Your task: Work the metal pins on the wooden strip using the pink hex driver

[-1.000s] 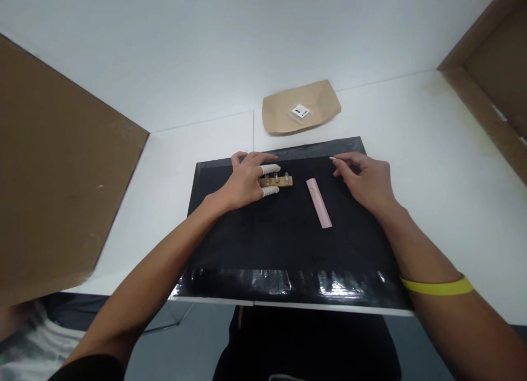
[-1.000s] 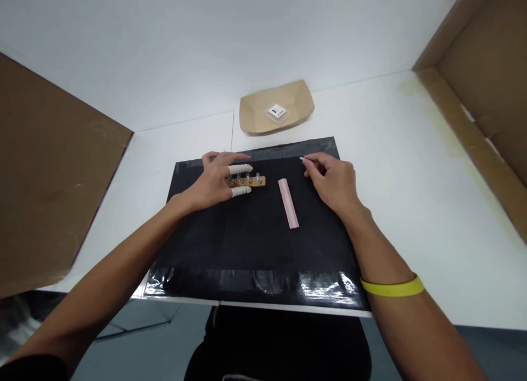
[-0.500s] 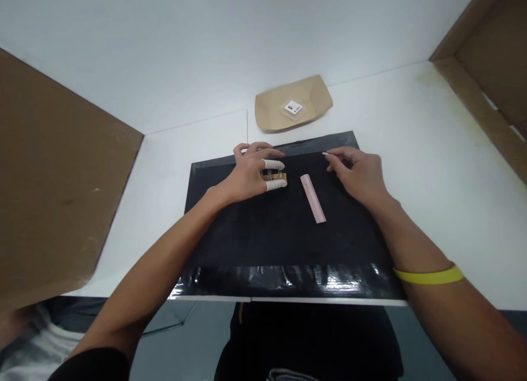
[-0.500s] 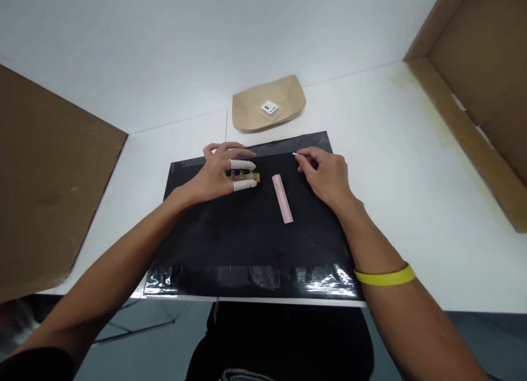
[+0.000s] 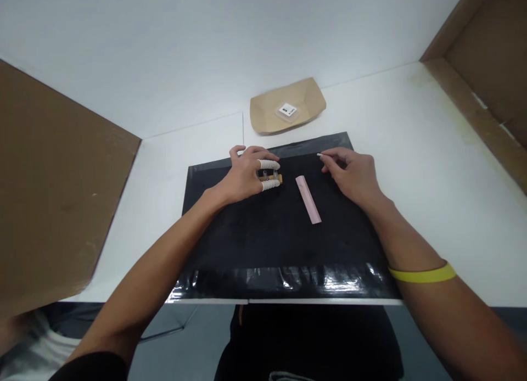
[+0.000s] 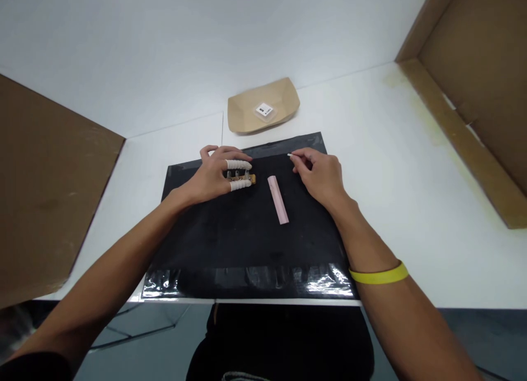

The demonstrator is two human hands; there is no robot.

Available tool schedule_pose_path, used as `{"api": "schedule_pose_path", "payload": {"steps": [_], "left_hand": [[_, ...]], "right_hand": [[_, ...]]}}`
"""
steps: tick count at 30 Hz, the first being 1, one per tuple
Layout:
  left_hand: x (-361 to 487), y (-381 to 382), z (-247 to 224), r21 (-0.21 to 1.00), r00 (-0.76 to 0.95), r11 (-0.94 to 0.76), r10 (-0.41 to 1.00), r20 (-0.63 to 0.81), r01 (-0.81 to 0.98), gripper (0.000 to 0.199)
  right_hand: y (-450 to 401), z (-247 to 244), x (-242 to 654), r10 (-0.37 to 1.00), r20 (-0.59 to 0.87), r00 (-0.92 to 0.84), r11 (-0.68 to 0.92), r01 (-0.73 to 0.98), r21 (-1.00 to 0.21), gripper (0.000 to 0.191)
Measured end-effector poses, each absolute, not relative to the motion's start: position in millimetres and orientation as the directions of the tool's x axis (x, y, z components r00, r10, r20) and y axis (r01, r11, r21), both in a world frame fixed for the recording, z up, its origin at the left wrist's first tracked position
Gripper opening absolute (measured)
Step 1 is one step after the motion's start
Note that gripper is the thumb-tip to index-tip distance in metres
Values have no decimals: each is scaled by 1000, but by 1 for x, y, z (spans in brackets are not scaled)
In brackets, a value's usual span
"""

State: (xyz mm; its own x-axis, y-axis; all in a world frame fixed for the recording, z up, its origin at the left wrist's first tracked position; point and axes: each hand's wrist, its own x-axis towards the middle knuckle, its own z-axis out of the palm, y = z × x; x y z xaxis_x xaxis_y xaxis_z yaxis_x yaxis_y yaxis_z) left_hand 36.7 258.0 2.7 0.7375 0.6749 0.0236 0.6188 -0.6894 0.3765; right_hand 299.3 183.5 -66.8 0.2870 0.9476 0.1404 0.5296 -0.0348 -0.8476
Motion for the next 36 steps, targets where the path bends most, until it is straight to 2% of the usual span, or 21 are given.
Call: {"api": "schedule_pose_path", "payload": {"steps": [3,9,13,29,36], "left_hand": [[36,259,2,370,749,-699,663,16,611,24],[33,259,3,370,747,-699,665,21,612,41],[32,259,4,379,753,-699,658,7,607,44],[36,260,4,398,752,-687,659,-10,607,24],[36,261,2,393,746,-687,666,5,611,23]], "right_hand": [[184,-67,300,947,133,291,-45,533,-845,24],[184,-66,300,949,148,279,-31,549,-835,22],[183,-66,299,948,145,283,-34,543,-839,22],[183,-65,300,950,140,280,-41,553,-832,23],[183,-66,300,950,133,282,-45,545,-837,24]]}}
